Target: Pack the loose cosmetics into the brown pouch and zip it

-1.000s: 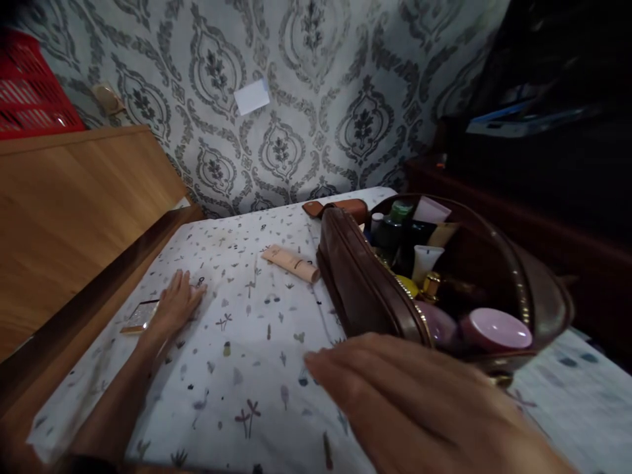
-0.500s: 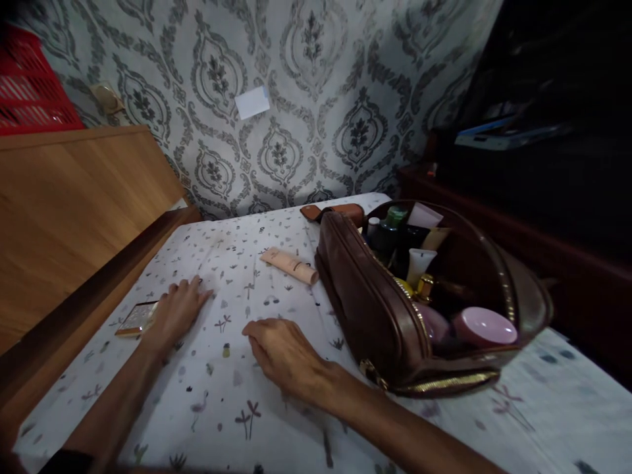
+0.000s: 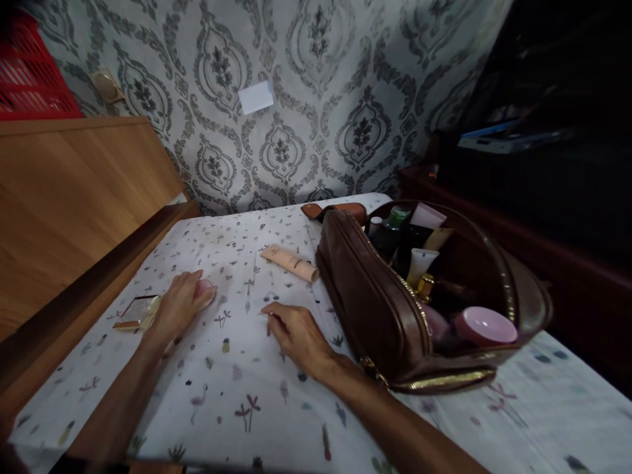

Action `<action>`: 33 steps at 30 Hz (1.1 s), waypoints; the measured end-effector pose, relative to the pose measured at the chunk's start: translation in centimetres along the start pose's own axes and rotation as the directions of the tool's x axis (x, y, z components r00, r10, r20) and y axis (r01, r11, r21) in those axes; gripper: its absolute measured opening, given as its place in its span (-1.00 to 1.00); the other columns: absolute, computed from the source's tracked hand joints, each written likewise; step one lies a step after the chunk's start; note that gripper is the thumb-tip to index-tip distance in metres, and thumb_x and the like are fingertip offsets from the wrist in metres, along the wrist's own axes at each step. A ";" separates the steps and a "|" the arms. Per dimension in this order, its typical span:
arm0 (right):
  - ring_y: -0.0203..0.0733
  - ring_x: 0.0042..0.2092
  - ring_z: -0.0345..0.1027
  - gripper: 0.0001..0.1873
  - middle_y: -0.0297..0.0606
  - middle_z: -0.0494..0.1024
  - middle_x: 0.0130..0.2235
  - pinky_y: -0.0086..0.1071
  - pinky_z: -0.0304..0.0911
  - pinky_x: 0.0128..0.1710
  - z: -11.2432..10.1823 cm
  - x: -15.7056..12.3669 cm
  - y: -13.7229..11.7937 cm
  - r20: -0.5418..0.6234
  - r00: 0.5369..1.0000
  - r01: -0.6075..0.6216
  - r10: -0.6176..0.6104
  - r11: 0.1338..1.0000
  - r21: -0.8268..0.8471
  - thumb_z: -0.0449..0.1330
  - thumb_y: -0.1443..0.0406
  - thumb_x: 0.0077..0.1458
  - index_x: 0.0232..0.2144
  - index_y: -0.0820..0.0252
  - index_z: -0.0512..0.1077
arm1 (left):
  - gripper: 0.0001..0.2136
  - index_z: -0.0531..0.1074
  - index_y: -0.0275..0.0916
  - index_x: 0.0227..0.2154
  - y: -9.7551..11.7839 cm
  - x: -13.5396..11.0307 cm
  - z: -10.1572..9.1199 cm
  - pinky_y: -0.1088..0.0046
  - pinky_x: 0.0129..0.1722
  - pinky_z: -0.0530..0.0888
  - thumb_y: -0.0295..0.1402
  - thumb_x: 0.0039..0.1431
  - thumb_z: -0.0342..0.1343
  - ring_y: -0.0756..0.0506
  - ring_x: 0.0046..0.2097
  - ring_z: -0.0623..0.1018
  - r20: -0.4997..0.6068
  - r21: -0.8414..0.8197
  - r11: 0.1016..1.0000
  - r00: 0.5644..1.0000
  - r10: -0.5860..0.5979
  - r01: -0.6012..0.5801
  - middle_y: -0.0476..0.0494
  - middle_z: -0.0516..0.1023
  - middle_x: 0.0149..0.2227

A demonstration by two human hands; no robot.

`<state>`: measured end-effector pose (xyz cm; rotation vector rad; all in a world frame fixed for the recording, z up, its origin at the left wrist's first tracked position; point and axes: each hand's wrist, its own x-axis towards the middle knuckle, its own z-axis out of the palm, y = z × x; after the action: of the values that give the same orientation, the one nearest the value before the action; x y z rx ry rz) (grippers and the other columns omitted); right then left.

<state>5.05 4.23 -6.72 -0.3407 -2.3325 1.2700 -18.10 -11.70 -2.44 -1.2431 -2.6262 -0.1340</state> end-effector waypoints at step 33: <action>-0.24 -0.33 0.44 -0.70 -0.22 0.61 -0.24 -0.39 0.33 -0.31 0.4 0.2 0.1 -0.015 1.000 0.022 -0.023 0.997 -0.079 0.12 0.31 0.27 0.01 0.23 0.50 | -0.57 0.44 -0.20 -0.12 4.0 -1.3 2.0 0.31 -0.12 0.44 -0.03 0.45 -0.24 -0.13 -0.21 0.56 -0.199 -0.746 0.633 0.976 0.086 -0.208 -0.13 0.60 -0.25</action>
<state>4.72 4.09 -6.91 -0.3480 -2.3706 1.1622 -14.62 -9.76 -4.79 -1.5792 -2.3500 -1.3855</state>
